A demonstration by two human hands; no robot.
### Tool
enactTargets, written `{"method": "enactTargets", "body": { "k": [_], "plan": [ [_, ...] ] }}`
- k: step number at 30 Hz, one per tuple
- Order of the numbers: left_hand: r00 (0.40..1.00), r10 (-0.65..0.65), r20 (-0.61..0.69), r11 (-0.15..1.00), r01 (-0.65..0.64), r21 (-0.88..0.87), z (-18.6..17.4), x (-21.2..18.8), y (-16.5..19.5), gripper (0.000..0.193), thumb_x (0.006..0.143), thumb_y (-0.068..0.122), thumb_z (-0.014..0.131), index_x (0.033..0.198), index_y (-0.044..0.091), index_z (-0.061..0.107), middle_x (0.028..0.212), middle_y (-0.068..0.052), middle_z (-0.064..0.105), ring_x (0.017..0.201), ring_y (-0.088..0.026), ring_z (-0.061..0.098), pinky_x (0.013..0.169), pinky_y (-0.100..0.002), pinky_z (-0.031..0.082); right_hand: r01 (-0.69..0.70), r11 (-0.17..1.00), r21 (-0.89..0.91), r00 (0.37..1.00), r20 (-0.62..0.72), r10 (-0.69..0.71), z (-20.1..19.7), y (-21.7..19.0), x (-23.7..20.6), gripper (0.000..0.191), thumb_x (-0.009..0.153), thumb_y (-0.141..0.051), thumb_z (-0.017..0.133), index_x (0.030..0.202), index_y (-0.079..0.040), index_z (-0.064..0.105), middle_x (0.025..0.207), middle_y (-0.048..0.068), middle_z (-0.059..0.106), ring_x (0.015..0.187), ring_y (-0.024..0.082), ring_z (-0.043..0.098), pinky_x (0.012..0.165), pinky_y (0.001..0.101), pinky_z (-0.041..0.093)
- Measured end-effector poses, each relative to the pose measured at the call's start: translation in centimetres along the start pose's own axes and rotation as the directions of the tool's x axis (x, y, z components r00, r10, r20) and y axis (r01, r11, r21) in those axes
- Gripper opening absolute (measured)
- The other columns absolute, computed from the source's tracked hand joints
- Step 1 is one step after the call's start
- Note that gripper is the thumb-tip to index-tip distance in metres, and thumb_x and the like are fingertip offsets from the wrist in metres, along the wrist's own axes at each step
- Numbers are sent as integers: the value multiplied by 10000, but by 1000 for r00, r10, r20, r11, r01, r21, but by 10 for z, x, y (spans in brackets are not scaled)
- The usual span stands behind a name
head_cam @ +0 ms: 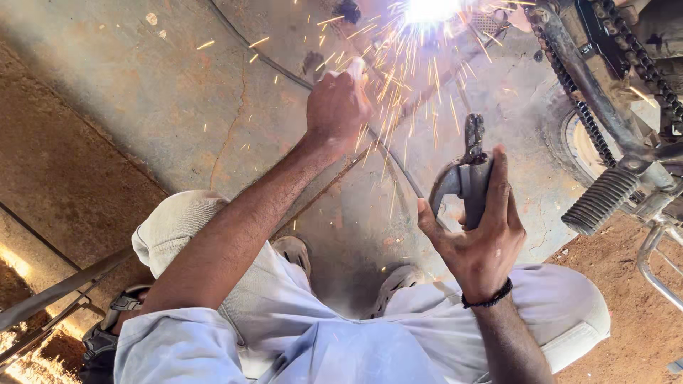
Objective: The person sits on the floor and uses a welding torch to weld a metal frame. They hold the torch in one hand and a welding rod in the other, creating sparks as they work on the joint.
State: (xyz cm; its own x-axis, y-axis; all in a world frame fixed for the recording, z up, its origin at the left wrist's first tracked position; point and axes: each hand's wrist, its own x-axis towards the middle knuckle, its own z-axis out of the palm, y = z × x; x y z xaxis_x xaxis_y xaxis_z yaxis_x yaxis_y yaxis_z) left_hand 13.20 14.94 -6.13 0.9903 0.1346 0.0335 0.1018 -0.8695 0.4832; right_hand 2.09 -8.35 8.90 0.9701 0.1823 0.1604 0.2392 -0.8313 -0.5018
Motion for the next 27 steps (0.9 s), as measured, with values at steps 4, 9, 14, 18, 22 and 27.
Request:
{"method": "enactTargets", "body": {
  "k": [4,9,14,18,22,27],
  "plan": [
    [1000,-29,5,994,29,-109,-1,1,1,162,924,141,664,1064,70,622,780,-209,699,733,-403,718,586,-534,578,-99,995,-25,995,-1,99,-1,-1,-4,1127,793,-439,923,1635,31,339,922,130,665,708,228,662,653,398,575],
    [997,-14,70,995,21,-102,-4,2,3,230,853,67,669,1070,47,598,781,-198,707,748,-394,734,621,-532,592,-58,998,-33,998,0,58,0,-1,-4,1120,828,-479,900,1647,30,331,1015,121,676,714,187,660,651,361,581],
    [983,-50,176,990,72,-122,-8,2,5,266,938,78,641,1195,43,579,796,-161,709,717,-282,750,552,-450,625,-64,997,-50,998,23,65,2,3,-2,1129,829,-499,891,1636,36,311,960,101,663,684,155,659,588,330,588],
    [991,-9,131,998,16,-54,-11,2,6,402,881,98,679,1255,22,551,843,-196,693,738,-301,738,538,-444,633,-59,996,-59,998,20,60,2,4,-4,1132,837,-502,889,1645,27,299,941,91,655,691,157,661,593,334,592],
    [994,10,106,999,-5,-49,-13,1,6,424,873,81,674,1269,7,541,795,-180,697,691,-265,739,516,-418,625,-37,998,-59,999,12,38,1,4,-5,1127,849,-504,887,1655,17,296,959,91,658,713,160,670,615,337,600],
    [984,-17,179,999,25,-46,-14,1,6,318,946,71,639,1246,20,548,778,-140,695,702,-238,738,553,-425,630,-64,997,-51,997,31,66,2,4,-3,1134,837,-506,890,1646,25,299,947,95,659,695,161,675,599,336,599]
  ]
}}
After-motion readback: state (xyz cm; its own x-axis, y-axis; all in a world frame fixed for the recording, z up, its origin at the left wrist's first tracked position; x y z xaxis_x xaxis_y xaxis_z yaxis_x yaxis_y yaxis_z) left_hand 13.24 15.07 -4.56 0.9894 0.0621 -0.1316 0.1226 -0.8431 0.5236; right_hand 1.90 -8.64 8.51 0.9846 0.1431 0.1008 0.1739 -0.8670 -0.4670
